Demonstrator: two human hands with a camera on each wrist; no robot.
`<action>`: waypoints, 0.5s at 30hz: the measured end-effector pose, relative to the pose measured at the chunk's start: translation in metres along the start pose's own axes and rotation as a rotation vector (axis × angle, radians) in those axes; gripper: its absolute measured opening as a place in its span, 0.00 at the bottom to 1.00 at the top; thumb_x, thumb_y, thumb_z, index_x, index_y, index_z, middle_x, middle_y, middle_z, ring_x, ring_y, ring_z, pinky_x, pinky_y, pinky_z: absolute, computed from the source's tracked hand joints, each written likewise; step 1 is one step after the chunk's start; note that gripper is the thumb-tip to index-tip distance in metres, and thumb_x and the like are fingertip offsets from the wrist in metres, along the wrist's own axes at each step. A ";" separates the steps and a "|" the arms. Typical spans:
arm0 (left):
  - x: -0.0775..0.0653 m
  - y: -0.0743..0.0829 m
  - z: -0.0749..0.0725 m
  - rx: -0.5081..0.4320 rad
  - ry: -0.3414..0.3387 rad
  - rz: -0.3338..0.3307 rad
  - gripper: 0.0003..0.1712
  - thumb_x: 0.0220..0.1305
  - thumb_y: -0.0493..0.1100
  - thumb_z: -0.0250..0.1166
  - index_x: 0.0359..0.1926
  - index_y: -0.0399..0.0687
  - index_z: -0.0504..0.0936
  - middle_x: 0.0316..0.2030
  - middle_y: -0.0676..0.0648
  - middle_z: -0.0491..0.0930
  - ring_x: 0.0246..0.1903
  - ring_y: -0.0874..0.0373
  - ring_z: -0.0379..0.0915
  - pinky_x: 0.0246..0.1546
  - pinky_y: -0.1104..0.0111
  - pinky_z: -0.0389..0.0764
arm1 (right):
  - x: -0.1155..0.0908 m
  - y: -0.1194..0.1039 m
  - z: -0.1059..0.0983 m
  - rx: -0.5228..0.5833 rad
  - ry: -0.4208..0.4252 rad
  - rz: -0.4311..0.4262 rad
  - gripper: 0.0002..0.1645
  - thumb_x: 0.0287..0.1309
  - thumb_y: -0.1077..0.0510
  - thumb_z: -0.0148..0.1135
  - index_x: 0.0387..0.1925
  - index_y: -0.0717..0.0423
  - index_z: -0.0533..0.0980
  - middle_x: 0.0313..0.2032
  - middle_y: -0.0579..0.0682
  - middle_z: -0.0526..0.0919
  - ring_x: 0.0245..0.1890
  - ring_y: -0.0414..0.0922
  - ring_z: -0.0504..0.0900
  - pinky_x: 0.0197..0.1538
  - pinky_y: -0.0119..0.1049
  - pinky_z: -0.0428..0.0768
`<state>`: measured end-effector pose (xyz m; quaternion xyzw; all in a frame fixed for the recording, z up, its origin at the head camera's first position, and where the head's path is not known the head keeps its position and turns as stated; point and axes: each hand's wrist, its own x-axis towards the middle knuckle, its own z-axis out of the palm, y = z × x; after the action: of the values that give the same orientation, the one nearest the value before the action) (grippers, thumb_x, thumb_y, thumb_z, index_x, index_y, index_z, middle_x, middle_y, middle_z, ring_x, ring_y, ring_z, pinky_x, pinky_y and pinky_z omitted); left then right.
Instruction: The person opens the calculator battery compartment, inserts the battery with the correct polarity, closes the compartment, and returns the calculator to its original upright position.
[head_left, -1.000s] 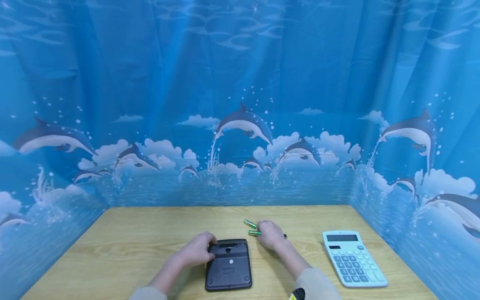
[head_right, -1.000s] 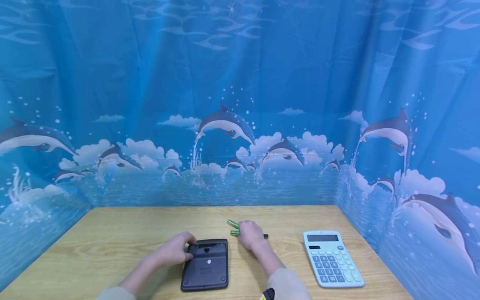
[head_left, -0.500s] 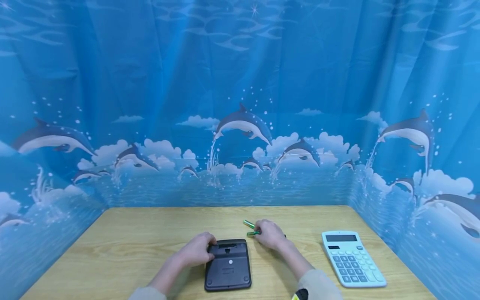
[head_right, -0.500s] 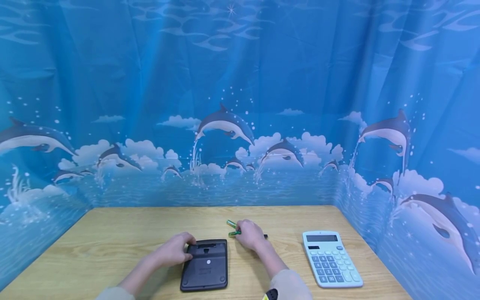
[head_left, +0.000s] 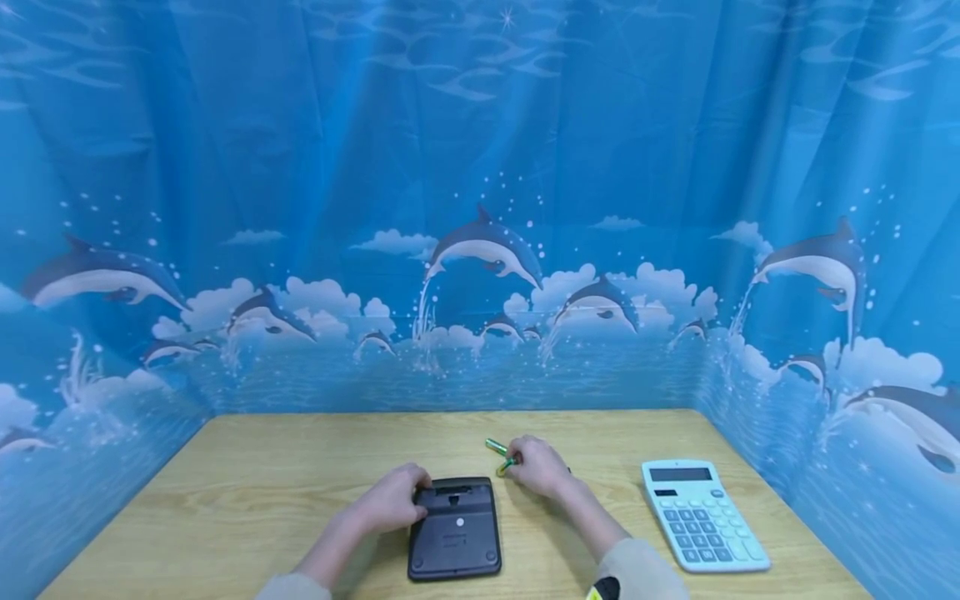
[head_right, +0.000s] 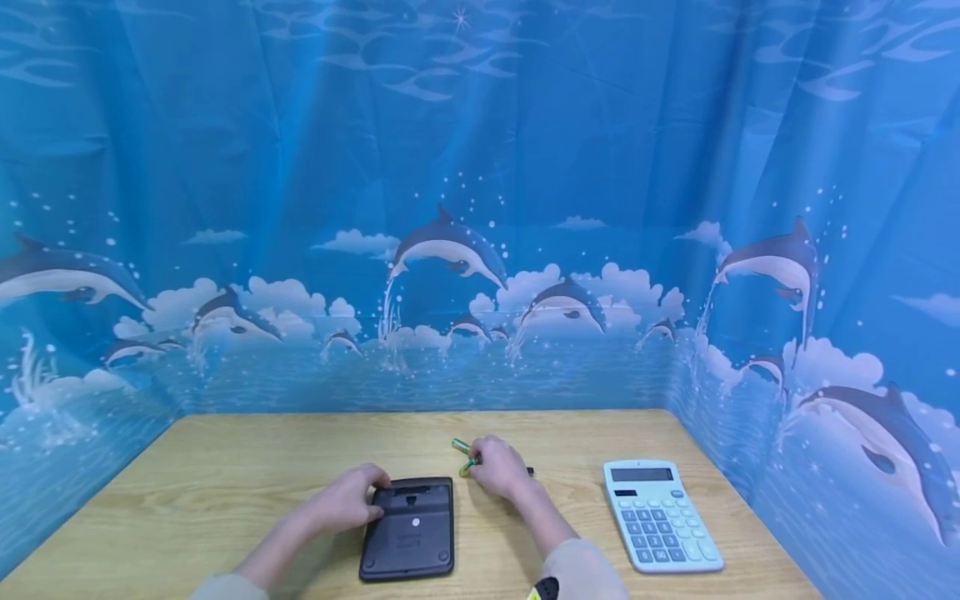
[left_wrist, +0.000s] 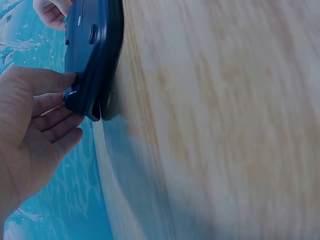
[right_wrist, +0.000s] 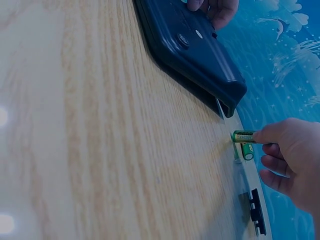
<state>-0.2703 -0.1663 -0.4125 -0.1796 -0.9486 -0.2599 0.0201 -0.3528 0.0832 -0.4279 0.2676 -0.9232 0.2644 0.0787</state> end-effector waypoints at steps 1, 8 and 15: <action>0.000 0.000 0.000 -0.003 0.000 -0.001 0.17 0.44 0.32 0.68 0.39 0.33 0.77 0.36 0.44 0.75 0.39 0.46 0.72 0.45 0.51 0.75 | 0.000 0.000 0.000 0.006 -0.001 -0.001 0.08 0.45 0.58 0.69 0.28 0.52 0.77 0.26 0.43 0.72 0.27 0.40 0.70 0.30 0.35 0.73; -0.001 0.002 -0.002 0.010 -0.003 -0.008 0.17 0.45 0.33 0.68 0.40 0.34 0.78 0.36 0.45 0.75 0.39 0.48 0.72 0.45 0.53 0.76 | -0.001 0.000 0.000 0.034 -0.014 -0.010 0.09 0.45 0.59 0.68 0.27 0.54 0.75 0.23 0.43 0.73 0.25 0.40 0.71 0.28 0.33 0.73; 0.000 0.002 -0.001 0.013 -0.012 -0.019 0.18 0.45 0.33 0.68 0.40 0.35 0.78 0.36 0.45 0.75 0.39 0.47 0.72 0.45 0.52 0.76 | -0.001 0.000 0.001 0.045 -0.035 0.021 0.09 0.45 0.62 0.67 0.27 0.56 0.73 0.24 0.45 0.74 0.25 0.41 0.71 0.27 0.35 0.74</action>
<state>-0.2694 -0.1656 -0.4104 -0.1722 -0.9520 -0.2527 0.0131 -0.3517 0.0830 -0.4292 0.2642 -0.9211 0.2811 0.0534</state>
